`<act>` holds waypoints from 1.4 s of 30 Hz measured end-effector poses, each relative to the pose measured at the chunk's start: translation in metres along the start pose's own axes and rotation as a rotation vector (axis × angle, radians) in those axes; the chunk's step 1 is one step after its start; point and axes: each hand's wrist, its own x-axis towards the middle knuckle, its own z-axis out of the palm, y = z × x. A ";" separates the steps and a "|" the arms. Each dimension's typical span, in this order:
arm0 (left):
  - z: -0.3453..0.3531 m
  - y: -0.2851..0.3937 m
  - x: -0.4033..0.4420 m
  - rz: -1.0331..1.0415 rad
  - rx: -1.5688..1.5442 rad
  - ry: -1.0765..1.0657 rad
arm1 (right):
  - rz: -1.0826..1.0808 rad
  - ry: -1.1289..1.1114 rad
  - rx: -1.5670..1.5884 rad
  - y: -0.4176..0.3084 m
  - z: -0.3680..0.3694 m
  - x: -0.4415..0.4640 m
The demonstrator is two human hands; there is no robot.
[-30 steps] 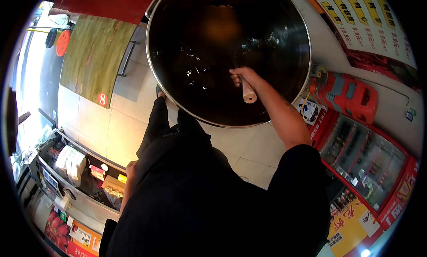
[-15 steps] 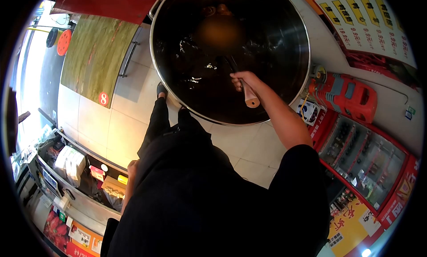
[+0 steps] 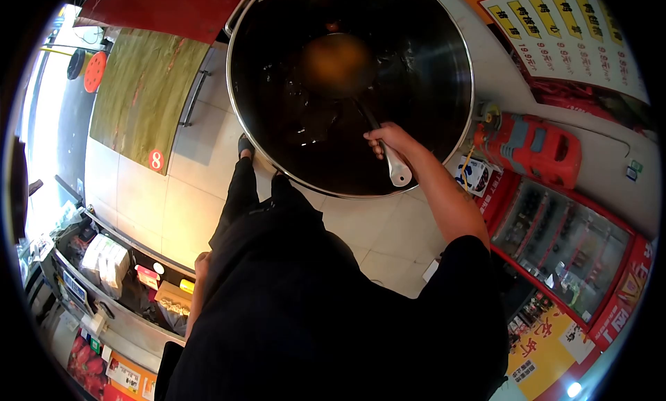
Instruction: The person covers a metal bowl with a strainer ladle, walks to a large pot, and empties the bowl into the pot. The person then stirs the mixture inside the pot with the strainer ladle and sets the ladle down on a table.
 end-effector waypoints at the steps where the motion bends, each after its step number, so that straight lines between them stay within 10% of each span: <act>1: 0.000 0.001 0.000 -0.007 -0.007 -0.002 | -0.010 0.027 -0.027 -0.001 0.000 -0.004; 30: -0.009 -0.013 0.057 0.165 -0.010 -0.018 | -0.022 0.495 -0.722 -0.078 -0.001 -0.030; 32: -0.023 -0.051 0.093 0.620 0.482 0.035 | 0.026 0.575 -0.861 -0.077 0.007 -0.039; 34: -0.025 -0.039 0.086 0.458 0.311 0.002 | 0.018 0.609 -0.951 -0.076 0.020 -0.050; 37: -0.056 -0.072 0.140 0.917 0.728 0.058 | -0.049 0.741 -1.111 -0.054 0.032 -0.067; 40: -0.072 -0.002 0.105 0.329 0.393 -0.107 | -0.152 0.936 -1.219 -0.028 0.041 -0.078; 42: -0.092 0.004 0.132 0.342 0.302 -0.143 | -0.168 1.039 -1.246 -0.015 0.057 -0.091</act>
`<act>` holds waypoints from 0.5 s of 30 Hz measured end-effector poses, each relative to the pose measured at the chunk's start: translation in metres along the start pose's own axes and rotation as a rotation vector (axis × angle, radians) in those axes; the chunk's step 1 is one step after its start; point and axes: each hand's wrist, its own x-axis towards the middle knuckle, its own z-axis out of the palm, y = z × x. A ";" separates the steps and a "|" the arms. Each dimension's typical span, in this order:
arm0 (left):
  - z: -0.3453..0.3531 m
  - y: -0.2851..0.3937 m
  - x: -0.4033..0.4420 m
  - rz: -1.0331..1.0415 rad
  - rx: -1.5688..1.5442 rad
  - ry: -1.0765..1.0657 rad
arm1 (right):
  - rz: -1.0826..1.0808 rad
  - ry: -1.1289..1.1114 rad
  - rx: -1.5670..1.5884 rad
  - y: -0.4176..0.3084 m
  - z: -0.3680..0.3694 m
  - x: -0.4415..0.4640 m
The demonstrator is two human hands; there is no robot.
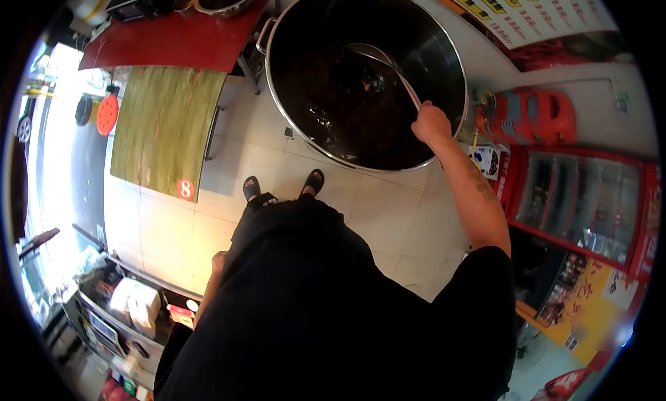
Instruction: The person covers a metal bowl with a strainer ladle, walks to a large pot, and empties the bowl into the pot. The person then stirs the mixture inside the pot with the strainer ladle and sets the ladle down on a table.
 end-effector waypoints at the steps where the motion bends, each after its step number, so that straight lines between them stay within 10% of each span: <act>1: -0.014 -0.003 0.014 0.010 -0.049 -0.013 | 0.047 0.031 0.020 -0.005 -0.005 -0.012; 8: -0.140 0.009 0.086 -0.172 -0.474 -0.066 | 0.292 0.224 0.183 -0.067 -0.021 -0.122; 15: -0.250 0.015 0.134 -0.226 -0.129 -0.019 | 0.224 0.573 0.401 -0.125 0.012 -0.212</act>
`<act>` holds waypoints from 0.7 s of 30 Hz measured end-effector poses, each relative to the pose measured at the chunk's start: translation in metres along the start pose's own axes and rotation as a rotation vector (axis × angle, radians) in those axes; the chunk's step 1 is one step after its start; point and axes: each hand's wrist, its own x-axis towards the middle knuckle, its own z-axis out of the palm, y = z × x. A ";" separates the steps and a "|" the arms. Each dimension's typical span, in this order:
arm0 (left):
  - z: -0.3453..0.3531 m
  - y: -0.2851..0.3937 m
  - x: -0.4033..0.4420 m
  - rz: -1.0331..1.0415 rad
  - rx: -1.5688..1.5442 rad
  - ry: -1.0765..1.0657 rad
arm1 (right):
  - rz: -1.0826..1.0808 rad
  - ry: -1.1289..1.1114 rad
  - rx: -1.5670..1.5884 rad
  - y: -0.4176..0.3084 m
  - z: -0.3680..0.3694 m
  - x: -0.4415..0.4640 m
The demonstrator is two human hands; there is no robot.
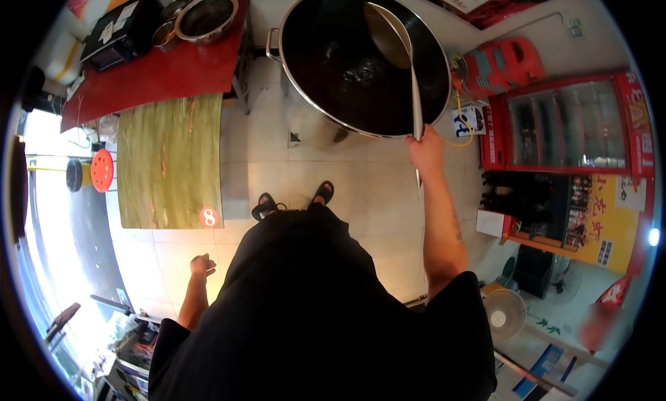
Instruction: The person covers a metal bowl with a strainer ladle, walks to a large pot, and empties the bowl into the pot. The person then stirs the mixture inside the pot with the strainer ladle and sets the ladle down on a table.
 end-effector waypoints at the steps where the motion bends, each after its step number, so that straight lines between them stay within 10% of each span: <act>1: -0.010 -0.001 0.014 0.004 0.008 -0.020 | 0.261 -0.131 0.329 -0.018 -0.011 -0.008; 5: -0.018 0.018 0.024 0.025 -0.029 -0.025 | 0.606 -0.204 0.948 -0.043 -0.002 -0.041; 21: 0.061 0.031 -0.007 0.072 0.055 -0.200 | 0.609 -0.014 0.657 -0.060 0.003 -0.097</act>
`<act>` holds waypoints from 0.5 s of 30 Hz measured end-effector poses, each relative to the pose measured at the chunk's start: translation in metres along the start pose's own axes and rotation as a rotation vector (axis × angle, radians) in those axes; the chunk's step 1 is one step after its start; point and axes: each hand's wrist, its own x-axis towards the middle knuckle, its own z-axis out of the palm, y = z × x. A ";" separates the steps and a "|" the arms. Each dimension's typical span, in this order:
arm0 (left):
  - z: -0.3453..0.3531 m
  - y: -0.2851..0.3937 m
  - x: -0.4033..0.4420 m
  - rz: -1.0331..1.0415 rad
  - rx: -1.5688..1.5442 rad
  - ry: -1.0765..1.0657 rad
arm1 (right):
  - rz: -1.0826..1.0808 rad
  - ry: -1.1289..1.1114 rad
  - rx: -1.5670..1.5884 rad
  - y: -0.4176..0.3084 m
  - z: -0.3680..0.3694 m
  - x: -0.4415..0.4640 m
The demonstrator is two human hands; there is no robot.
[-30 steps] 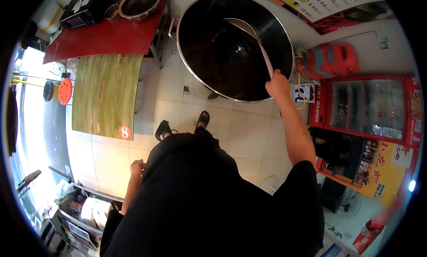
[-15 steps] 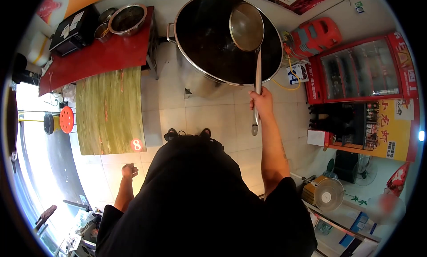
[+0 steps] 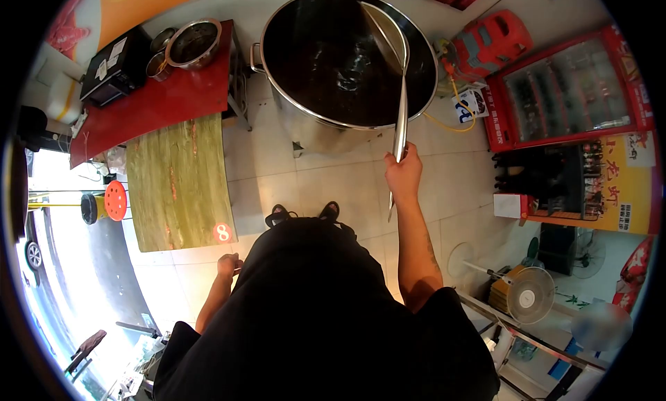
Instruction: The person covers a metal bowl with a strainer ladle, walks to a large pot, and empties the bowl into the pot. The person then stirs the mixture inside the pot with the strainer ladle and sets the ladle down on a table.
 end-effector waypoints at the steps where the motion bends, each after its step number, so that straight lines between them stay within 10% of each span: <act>1: -0.002 -0.001 -0.003 0.000 0.004 0.006 | -0.066 0.052 -0.026 0.006 0.002 0.001; 15: 0.007 0.005 -0.031 -0.024 0.059 0.076 | -0.145 -0.111 -0.423 0.037 0.001 0.015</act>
